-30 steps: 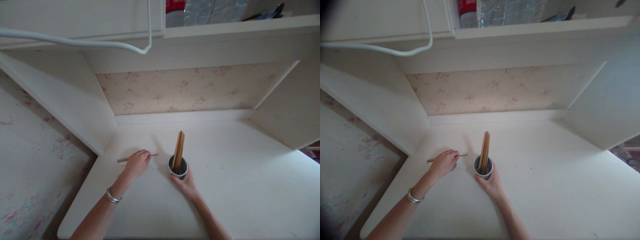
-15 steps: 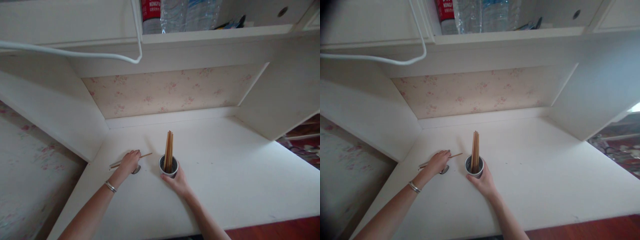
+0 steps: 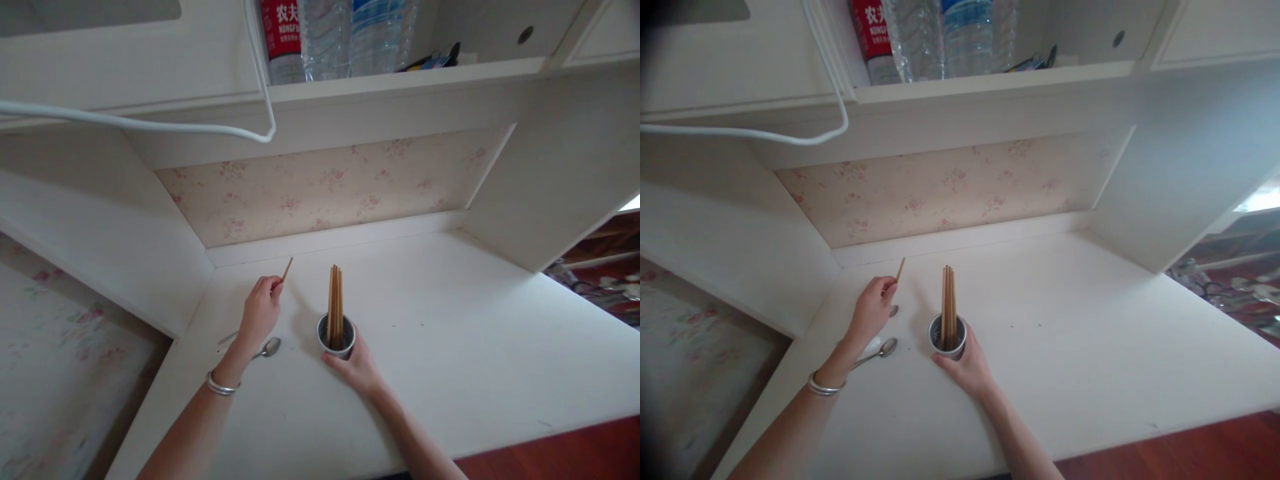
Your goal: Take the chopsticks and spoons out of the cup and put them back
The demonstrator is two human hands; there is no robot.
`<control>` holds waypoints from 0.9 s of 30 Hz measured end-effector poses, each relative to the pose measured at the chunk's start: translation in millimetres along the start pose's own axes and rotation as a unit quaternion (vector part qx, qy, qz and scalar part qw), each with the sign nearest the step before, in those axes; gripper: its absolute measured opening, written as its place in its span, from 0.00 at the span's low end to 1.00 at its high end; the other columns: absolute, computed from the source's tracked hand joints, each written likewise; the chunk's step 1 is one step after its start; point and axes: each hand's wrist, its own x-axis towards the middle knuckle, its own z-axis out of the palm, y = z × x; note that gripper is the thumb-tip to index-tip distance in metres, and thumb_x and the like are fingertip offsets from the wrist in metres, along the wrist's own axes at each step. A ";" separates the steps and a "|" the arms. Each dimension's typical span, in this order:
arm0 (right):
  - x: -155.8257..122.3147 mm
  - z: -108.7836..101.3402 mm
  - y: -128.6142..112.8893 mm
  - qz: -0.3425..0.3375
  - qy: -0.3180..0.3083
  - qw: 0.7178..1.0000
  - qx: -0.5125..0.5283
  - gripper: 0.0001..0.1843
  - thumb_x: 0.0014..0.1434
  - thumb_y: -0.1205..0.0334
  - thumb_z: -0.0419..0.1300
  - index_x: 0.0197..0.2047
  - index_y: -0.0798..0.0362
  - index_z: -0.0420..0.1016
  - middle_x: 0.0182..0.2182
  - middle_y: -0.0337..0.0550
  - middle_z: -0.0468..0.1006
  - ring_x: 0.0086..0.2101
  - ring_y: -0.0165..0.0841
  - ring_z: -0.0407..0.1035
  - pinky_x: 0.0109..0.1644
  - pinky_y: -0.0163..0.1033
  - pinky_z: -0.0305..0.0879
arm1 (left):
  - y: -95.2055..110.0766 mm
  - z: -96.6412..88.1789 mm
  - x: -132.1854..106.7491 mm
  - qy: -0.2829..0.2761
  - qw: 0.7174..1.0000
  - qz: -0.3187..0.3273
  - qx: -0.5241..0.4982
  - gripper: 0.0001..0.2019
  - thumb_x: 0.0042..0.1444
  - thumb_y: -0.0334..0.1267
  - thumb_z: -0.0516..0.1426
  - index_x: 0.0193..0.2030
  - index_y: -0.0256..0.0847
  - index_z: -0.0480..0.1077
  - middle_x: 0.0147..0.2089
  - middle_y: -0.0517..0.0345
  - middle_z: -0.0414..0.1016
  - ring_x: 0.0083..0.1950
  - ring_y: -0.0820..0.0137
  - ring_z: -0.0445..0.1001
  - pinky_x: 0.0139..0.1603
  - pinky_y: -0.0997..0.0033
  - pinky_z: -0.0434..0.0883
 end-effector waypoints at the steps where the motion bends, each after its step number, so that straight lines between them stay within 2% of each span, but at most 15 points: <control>1: 0.1 -0.2 -0.2 -0.001 -0.004 1.000 0.001 0.44 0.48 0.50 0.70 0.63 0.48 0.58 0.57 0.50 0.71 0.56 0.48 0.66 0.60 0.56 0.62 | 10.3 -6.9 4.3 0.025 0.998 -0.020 -0.049 0.09 0.63 0.39 0.51 0.43 0.40 0.70 0.42 0.52 0.75 0.44 0.66 0.74 0.48 0.65 0.70; 3: 0.4 -0.6 -0.7 -0.001 -0.008 1.000 0.001 0.44 0.48 0.50 0.70 0.64 0.49 0.57 0.57 0.51 0.70 0.56 0.48 0.65 0.61 0.56 0.61 | 31.5 -19.6 11.0 0.052 0.986 -0.056 -0.151 0.11 0.61 0.44 0.54 0.44 0.39 0.70 0.40 0.54 0.76 0.42 0.67 0.75 0.46 0.66 0.71; 6: 0.5 -1.3 -2.2 0.002 -0.007 1.000 -0.002 0.44 0.48 0.49 0.70 0.64 0.49 0.56 0.58 0.51 0.70 0.57 0.48 0.65 0.61 0.56 0.61 | 60.0 -29.6 16.1 0.043 0.950 -0.078 -0.300 0.15 0.58 0.47 0.57 0.45 0.38 0.70 0.39 0.55 0.77 0.38 0.70 0.75 0.43 0.68 0.73; 8: 0.6 -1.6 -3.9 -0.001 -0.006 1.000 -0.001 0.44 0.48 0.50 0.70 0.64 0.48 0.57 0.57 0.51 0.70 0.56 0.49 0.65 0.61 0.57 0.61 | 73.7 -27.3 16.7 0.020 0.928 -0.080 -0.363 0.15 0.57 0.46 0.59 0.44 0.37 0.71 0.38 0.55 0.76 0.37 0.71 0.75 0.41 0.69 0.74; 11: 0.6 -1.3 -6.0 -0.006 -0.005 1.000 0.005 0.42 0.48 0.51 0.70 0.62 0.47 0.59 0.56 0.50 0.71 0.56 0.49 0.66 0.60 0.56 0.62 | 84.0 -11.8 14.3 -0.015 0.914 -0.080 -0.397 0.14 0.57 0.45 0.59 0.44 0.37 0.71 0.38 0.55 0.76 0.37 0.71 0.75 0.40 0.70 0.74; 14: 0.4 0.4 -5.2 -0.003 0.003 1.000 0.007 0.42 0.47 0.52 0.70 0.62 0.47 0.59 0.56 0.49 0.72 0.55 0.49 0.67 0.60 0.56 0.63 | 83.3 11.5 8.8 -0.048 0.921 -0.075 -0.380 0.13 0.58 0.45 0.58 0.44 0.38 0.71 0.39 0.54 0.77 0.38 0.70 0.75 0.41 0.69 0.74; 20: 0.2 1.8 -2.9 0.008 0.011 1.000 0.006 0.43 0.46 0.54 0.71 0.63 0.48 0.58 0.56 0.50 0.72 0.54 0.49 0.68 0.58 0.57 0.64 | 65.5 51.5 -9.6 -0.087 0.951 -0.069 -0.290 0.11 0.60 0.42 0.56 0.43 0.39 0.72 0.42 0.51 0.78 0.42 0.67 0.77 0.46 0.66 0.73; 23: 0.2 0.7 -4.9 0.007 0.012 1.000 0.003 0.43 0.46 0.55 0.71 0.63 0.48 0.58 0.56 0.50 0.71 0.55 0.49 0.67 0.59 0.56 0.64 | 59.5 60.4 -18.6 -0.095 0.955 -0.073 -0.271 0.10 0.60 0.42 0.55 0.43 0.40 0.72 0.41 0.52 0.78 0.42 0.67 0.77 0.46 0.66 0.73; 27: -0.2 0.2 -6.5 0.007 0.007 1.000 -0.002 0.43 0.47 0.55 0.70 0.63 0.47 0.58 0.56 0.49 0.71 0.55 0.49 0.67 0.58 0.56 0.64 | 58.6 62.8 -25.4 -0.092 0.956 -0.074 -0.270 0.10 0.61 0.42 0.55 0.43 0.40 0.72 0.42 0.52 0.79 0.42 0.67 0.77 0.46 0.67 0.72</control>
